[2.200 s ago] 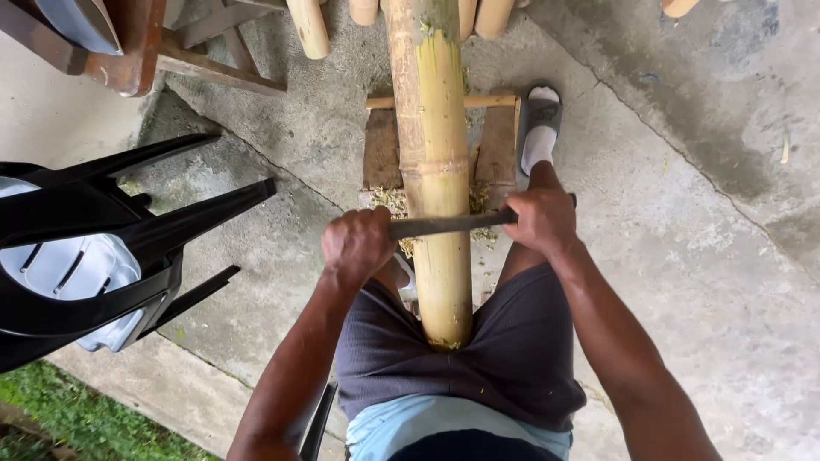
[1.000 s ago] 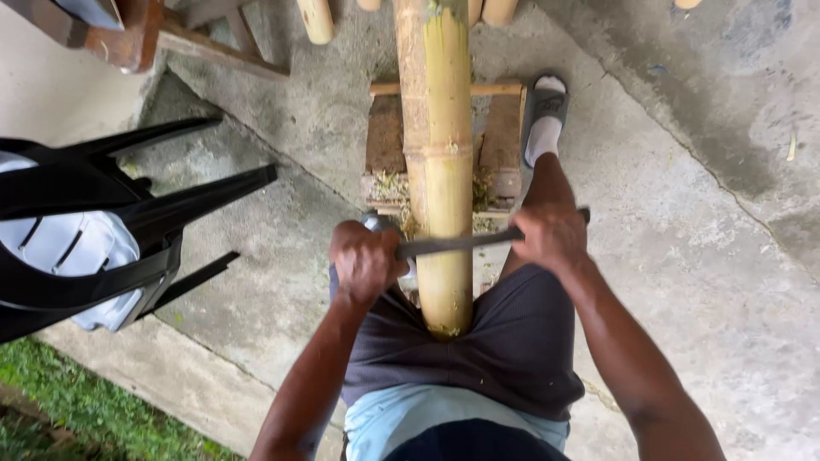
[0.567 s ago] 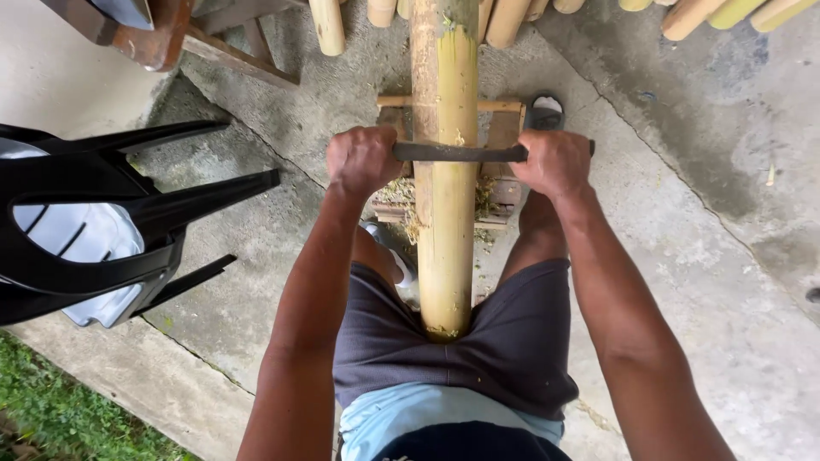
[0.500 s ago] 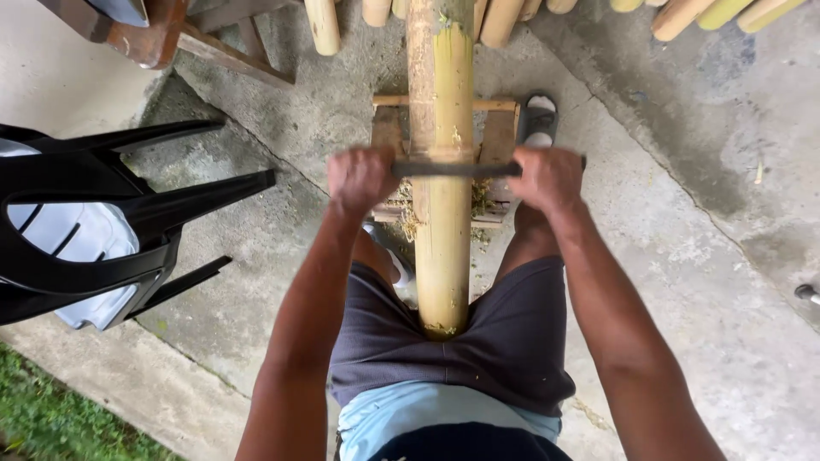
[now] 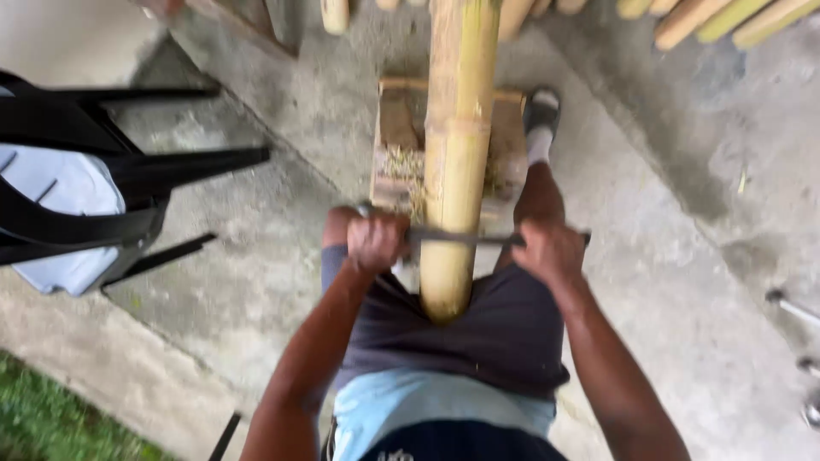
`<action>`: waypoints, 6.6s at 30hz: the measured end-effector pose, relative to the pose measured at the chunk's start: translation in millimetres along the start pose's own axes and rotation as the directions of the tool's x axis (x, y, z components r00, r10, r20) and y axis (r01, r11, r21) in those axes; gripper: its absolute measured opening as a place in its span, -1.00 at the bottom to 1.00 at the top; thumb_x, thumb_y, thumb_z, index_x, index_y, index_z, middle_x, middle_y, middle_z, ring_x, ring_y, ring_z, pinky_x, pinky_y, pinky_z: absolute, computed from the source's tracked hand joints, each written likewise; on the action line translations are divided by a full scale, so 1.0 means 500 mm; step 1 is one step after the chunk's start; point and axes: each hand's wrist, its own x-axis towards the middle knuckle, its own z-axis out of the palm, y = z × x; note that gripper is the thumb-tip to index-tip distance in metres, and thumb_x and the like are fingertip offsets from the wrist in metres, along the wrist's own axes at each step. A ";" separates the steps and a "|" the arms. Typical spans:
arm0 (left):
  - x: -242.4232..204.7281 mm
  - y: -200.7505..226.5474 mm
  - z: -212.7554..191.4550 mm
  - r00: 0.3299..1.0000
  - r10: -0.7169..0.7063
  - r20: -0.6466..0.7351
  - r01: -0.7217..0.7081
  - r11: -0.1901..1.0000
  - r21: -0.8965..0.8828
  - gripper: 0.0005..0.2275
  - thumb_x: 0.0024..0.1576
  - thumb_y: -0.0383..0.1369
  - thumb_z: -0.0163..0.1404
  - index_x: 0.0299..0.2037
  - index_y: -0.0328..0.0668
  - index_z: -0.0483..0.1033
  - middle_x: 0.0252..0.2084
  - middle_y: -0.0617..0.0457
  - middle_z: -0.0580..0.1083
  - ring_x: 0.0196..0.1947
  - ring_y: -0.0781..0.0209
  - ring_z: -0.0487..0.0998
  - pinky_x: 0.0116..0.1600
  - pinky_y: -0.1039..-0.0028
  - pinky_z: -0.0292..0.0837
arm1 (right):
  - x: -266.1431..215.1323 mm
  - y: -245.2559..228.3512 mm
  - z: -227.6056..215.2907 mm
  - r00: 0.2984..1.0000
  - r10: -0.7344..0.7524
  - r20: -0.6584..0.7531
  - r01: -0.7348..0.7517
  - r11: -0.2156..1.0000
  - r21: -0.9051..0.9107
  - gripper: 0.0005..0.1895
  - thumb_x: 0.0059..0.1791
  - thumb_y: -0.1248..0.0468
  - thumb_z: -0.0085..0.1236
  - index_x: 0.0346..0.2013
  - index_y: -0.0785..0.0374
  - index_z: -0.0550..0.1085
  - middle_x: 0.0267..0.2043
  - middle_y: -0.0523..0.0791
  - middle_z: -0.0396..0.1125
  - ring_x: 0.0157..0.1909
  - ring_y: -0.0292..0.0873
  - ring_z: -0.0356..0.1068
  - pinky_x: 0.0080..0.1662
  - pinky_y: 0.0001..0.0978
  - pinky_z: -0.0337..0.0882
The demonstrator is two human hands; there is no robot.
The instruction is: The recorder uses a drawknife and a regular knife to scrape and smooth the surface of a bamboo pole in an outdoor workshop.
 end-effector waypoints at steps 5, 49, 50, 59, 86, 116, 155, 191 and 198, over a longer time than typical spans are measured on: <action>0.189 -0.060 -0.055 0.992 0.017 -0.126 -0.004 0.994 0.107 -0.81 0.24 -0.34 0.02 -0.45 -0.05 0.52 -0.62 0.15 0.46 -0.73 0.42 0.37 -0.66 0.46 0.27 | 0.171 0.076 -0.003 1.000 -0.015 0.017 0.016 1.000 -0.023 -0.85 -0.10 0.21 0.30 -0.53 0.11 0.51 -0.69 -0.13 0.30 -0.68 -0.12 0.31 -0.53 -0.21 0.31; 0.157 0.065 -0.186 0.979 -0.031 -0.204 0.065 0.984 0.165 -0.59 -0.02 0.12 0.22 -0.44 -0.06 0.58 -0.52 0.13 0.46 -0.41 0.17 0.40 -0.16 0.28 0.16 | 0.146 0.007 0.045 0.999 -0.014 0.035 0.002 0.949 0.315 -0.39 0.13 -0.23 -0.04 -0.43 0.25 0.44 -0.54 0.02 0.34 -0.46 0.11 0.39 -0.36 0.01 0.33; 0.148 0.066 -0.181 0.973 -0.010 -0.231 0.050 0.984 0.168 -0.59 -0.02 0.12 0.23 -0.43 -0.07 0.58 -0.51 0.13 0.46 -0.40 0.18 0.40 -0.16 0.28 0.16 | 0.138 0.003 0.046 1.000 -0.022 0.022 0.013 0.948 0.317 -0.40 0.13 -0.23 -0.04 -0.44 0.25 0.44 -0.54 0.02 0.34 -0.46 0.11 0.39 -0.36 0.00 0.33; 0.049 0.099 -0.126 0.976 0.018 -0.219 0.023 0.983 0.182 -0.57 0.04 0.15 0.14 -0.48 -0.04 0.51 -0.54 0.14 0.42 -0.43 0.18 0.40 -0.22 0.29 0.18 | 0.023 -0.020 0.069 0.991 -0.022 0.129 -0.023 0.941 0.337 -0.48 0.13 -0.10 0.04 -0.55 0.20 0.39 -0.67 -0.09 0.24 -0.63 -0.03 0.29 -0.50 -0.08 0.28; 0.299 0.031 -0.199 0.918 0.136 -0.372 -0.056 0.975 0.217 -0.56 0.06 0.19 0.11 -0.48 -0.01 0.47 -0.52 0.16 0.42 -0.43 0.19 0.36 -0.16 0.31 0.13 | 0.281 0.090 0.015 0.999 -0.043 -0.021 0.047 0.968 0.246 -0.44 0.12 -0.18 0.06 -0.45 0.26 0.46 -0.57 0.05 0.33 -0.46 0.20 0.37 -0.32 0.09 0.29; 0.300 0.041 -0.188 0.938 0.129 -0.321 -0.051 0.969 0.241 -0.59 0.02 0.15 0.17 -0.50 0.00 0.51 -0.51 0.17 0.46 -0.43 0.25 0.39 -0.15 0.33 0.16 | 0.266 0.099 0.040 0.997 -0.070 0.038 0.054 0.947 0.318 -0.43 0.11 -0.19 -0.02 -0.54 0.19 0.42 -0.68 -0.05 0.27 -0.52 0.08 0.32 -0.11 -0.03 0.23; 0.211 0.046 -0.118 0.879 0.206 -0.429 -0.134 0.972 0.192 -0.59 0.15 0.15 0.04 -0.46 0.03 0.46 -0.55 0.21 0.37 -0.50 0.28 0.28 -0.16 0.34 0.13 | 0.178 0.046 0.008 0.994 -0.081 -0.067 0.097 0.952 0.292 -0.47 0.09 -0.06 0.12 -0.62 0.22 0.35 -0.70 -0.06 0.18 -0.66 -0.01 0.21 -0.47 -0.11 0.20; 0.373 -0.018 -0.198 0.894 0.243 -0.376 -0.108 0.932 0.345 -0.56 0.15 0.23 0.03 -0.48 0.11 0.47 -0.54 0.26 0.36 -0.46 0.31 0.28 -0.16 0.40 0.10 | 0.300 0.087 0.051 0.998 0.007 -0.056 0.008 0.966 0.258 -0.42 0.19 -0.17 -0.04 -0.52 0.18 0.35 -0.59 -0.09 0.26 -0.55 -0.01 0.27 -0.45 -0.12 0.25; 0.346 -0.005 -0.215 0.942 0.248 -0.224 -0.176 0.939 0.295 -0.54 0.09 0.25 0.02 -0.47 0.06 0.54 -0.53 0.22 0.41 -0.44 0.29 0.32 -0.09 0.37 0.12 | 0.250 0.093 0.102 0.998 0.058 -0.016 -0.052 0.965 0.256 -0.37 0.15 -0.27 -0.19 -0.57 0.13 0.33 -0.67 -0.16 0.19 -0.65 -0.11 0.20 -0.52 -0.14 0.20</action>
